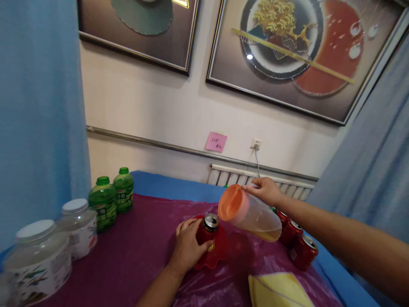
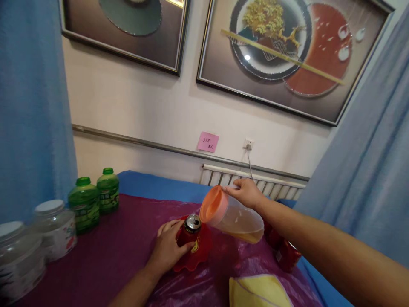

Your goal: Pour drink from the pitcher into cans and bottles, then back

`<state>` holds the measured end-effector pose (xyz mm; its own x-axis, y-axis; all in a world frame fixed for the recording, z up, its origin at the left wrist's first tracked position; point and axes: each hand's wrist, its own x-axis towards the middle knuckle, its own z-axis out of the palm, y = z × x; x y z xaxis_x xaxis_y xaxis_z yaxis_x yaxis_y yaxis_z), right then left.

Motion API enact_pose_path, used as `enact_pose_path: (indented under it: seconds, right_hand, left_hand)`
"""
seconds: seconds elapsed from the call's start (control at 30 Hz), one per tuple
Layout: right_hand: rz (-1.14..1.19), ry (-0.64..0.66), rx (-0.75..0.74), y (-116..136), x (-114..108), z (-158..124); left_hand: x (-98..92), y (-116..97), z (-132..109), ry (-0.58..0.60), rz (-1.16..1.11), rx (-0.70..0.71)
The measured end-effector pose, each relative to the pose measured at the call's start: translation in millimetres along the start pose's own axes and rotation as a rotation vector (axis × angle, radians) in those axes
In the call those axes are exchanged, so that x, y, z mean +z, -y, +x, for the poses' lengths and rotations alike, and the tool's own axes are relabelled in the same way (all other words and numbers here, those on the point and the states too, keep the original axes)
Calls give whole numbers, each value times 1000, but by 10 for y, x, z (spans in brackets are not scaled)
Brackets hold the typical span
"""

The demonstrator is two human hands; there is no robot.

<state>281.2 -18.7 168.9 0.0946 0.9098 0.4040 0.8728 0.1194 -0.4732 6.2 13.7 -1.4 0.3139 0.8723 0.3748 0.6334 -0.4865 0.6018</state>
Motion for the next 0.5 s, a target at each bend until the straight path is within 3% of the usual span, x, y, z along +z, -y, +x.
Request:
enact_pose_path:
  seconds: [0.5]
  right_hand:
    - [3, 8, 8, -23, -6, -9]
  left_hand:
    - [6, 10, 5, 8, 13, -15]
